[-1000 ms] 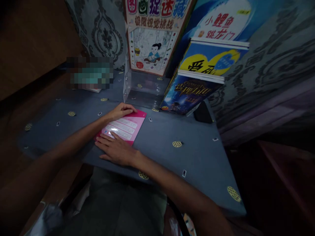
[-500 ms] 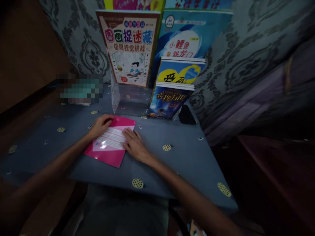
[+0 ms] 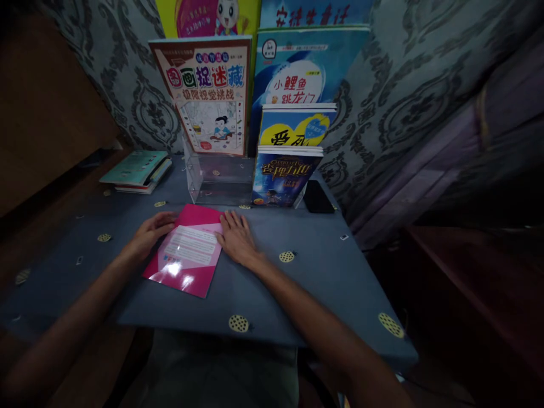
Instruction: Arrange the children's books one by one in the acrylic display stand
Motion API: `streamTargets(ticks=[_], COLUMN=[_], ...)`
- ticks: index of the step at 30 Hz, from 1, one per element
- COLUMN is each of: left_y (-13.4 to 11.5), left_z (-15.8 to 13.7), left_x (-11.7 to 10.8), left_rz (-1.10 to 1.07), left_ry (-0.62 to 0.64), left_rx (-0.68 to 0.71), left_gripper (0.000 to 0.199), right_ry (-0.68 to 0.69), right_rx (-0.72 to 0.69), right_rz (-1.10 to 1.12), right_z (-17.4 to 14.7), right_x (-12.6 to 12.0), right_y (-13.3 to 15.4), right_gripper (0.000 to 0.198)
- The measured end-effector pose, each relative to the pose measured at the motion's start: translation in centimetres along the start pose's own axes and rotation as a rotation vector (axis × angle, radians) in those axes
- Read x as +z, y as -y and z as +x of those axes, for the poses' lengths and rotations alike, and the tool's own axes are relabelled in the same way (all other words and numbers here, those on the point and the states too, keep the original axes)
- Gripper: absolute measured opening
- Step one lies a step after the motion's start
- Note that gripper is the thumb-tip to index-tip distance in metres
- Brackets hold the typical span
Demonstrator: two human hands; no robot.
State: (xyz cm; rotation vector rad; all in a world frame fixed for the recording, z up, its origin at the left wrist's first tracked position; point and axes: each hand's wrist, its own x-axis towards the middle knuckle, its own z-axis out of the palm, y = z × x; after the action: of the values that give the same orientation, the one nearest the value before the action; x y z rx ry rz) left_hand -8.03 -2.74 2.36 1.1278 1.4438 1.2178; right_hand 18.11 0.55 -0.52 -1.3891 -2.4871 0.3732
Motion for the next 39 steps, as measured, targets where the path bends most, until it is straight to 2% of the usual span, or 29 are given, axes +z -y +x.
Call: streamTargets(ticks=[2,4,7,10,14,17,19,22,23,25,28,30,33,39], left_y=[-0.2,-0.3,-0.5,-0.8,-1.2,-1.8,-2.4,-3.7,-4.1,-4.9,-6.1,-6.9,-7.9,-8.5], left_z=[0.1,-0.2,-1.0,-1.4,-1.5,-1.6,-1.6,-1.7,-1.7,-1.6,-1.5,-1.6,-1.7,-1.7], left_x=[0.0,0.2,0.9,1.7,2.2,2.1,2.0,1.9,1.9,1.9,1.8,1.7,1.6,1.6], left_rz=[-0.166,-0.263,-0.275,-0.224,-0.144,-0.108,-0.102,-0.084,-0.078,-0.073,-0.058,-0.021,0.038,0.103], left_ry=[-0.024,0.022,0.166,0.223,0.196,0.230,0.258,0.270,0.267,0.260,0.228,0.213,0.201,0.132], left_rx=[-0.105,-0.209,-0.322,-0.325,-0.232,-0.183,-0.168,-0.123,-0.100,-0.045,0.074,0.159,0.253,0.418], left_gripper=[0.046,0.049,0.060,0.074,0.077,0.078,0.080,0.082,0.082,0.082,0.074,0.065,0.052,0.042], right_ry=[0.009,0.026,0.041,0.026,-0.020,-0.068,-0.149,-0.249,-0.242,-0.146,0.027,0.033,-0.050,-0.255], right_rx=[0.015,0.032,0.042,0.033,0.014,0.011,0.033,0.085,0.091,0.074,0.023,-0.002,-0.062,-0.148], right_rz=[0.000,0.002,0.013,0.033,0.081,0.186,0.329,0.683,0.825,1.074,1.276,1.346,1.378,1.184], right_z=[0.0,0.0,0.0,0.0,-0.1,0.0,0.1,0.5,0.6,0.7,0.5,0.2,0.0,-0.4], right_x=[-0.2,-0.5,-0.8,-0.7,-0.2,0.2,0.5,0.8,0.8,0.4,-0.7,-1.6,-2.6,-3.8], right_y=[0.2,0.4,0.6,0.4,-0.3,-1.3,-2.0,-2.7,-2.9,-2.8,-2.4,-2.1,-1.6,-0.8], right_gripper=[0.060,0.060,0.059,0.058,0.056,0.064,0.075,0.090,0.091,0.085,0.061,0.052,0.051,0.051])
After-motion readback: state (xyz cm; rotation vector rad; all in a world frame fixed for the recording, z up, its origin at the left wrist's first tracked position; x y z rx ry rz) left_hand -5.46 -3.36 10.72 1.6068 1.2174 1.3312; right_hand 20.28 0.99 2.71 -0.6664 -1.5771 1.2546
